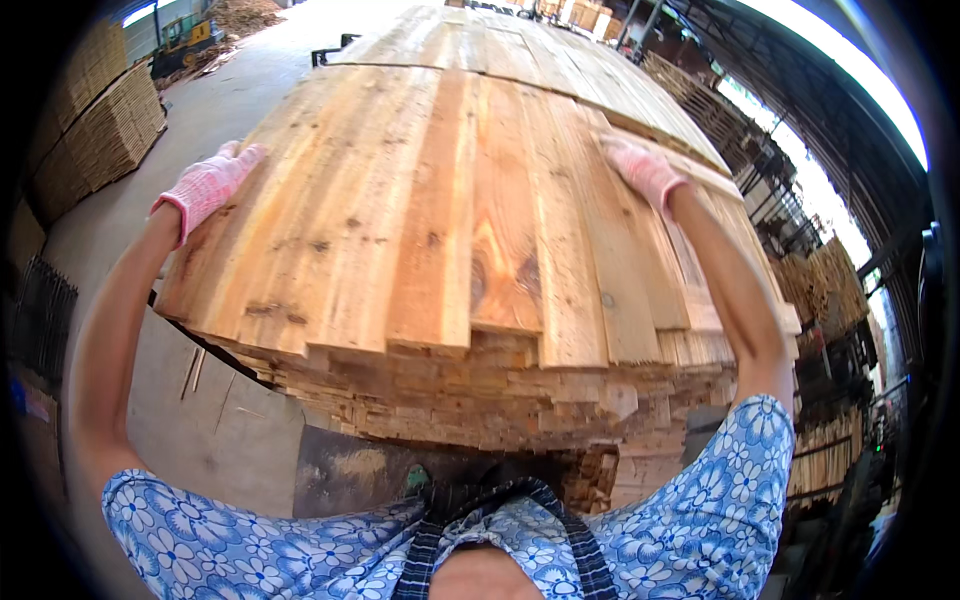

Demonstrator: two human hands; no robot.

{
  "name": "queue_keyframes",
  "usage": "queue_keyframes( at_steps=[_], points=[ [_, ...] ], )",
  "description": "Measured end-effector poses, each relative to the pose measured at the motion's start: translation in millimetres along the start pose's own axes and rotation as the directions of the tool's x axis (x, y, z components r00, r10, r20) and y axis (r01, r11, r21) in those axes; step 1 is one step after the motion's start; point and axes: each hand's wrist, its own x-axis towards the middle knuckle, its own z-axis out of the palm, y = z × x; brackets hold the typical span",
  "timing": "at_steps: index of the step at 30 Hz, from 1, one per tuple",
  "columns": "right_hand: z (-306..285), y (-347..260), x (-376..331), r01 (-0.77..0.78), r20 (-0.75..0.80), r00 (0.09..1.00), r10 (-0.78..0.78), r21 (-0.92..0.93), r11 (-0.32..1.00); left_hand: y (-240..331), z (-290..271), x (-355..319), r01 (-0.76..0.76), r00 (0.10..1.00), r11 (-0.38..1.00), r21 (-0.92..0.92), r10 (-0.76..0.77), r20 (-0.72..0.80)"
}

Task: The person stacks wooden planks onto a metal rack in a lumber yard. They repeatedly lift planks from a large pile, arrange them on the rack, and adjust the stack to ensure stability.

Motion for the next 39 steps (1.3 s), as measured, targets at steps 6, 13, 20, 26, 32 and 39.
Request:
queue_keyframes(
  at_steps=[6, 13, 20, 26, 32, 39],
  points=[
    [-49, -1, -44, -0.155, 0.003, 0.988, 0.157, -0.157, 0.975, 99, -24, -65, -0.424, 0.72, 0.865, 0.269, 0.502, -0.48],
    [-85, 26, -238, -0.053, -0.268, 0.962, 0.052, 0.004, 0.999, 242, 21, -338, -0.795, 0.277, 0.469, 0.384, 0.845, -0.457],
    [98, 76, -434, -0.495, -0.413, 0.752, 0.513, 0.159, 0.854, 312, 253, -348, -0.939, 0.139, 0.034, -0.342, 0.948, -0.287],
    [300, 19, -649, -0.905, 0.047, 0.234, 0.971, 0.377, 0.199, 401, 452, -399, -0.627, -0.127, 0.171, -0.76, 0.94, 0.316],
    [519, -237, -685, -0.913, 0.685, -0.172, 0.708, 0.158, -0.375, 449, 622, -475, -0.608, -0.459, 0.517, -0.603, 0.391, 0.798],
    [632, -206, -670, -0.445, 0.852, -0.333, 0.405, 0.236, -0.864, 545, 900, -495, -0.681, 0.032, 0.608, -0.408, 0.582, 0.813]
  ],
)
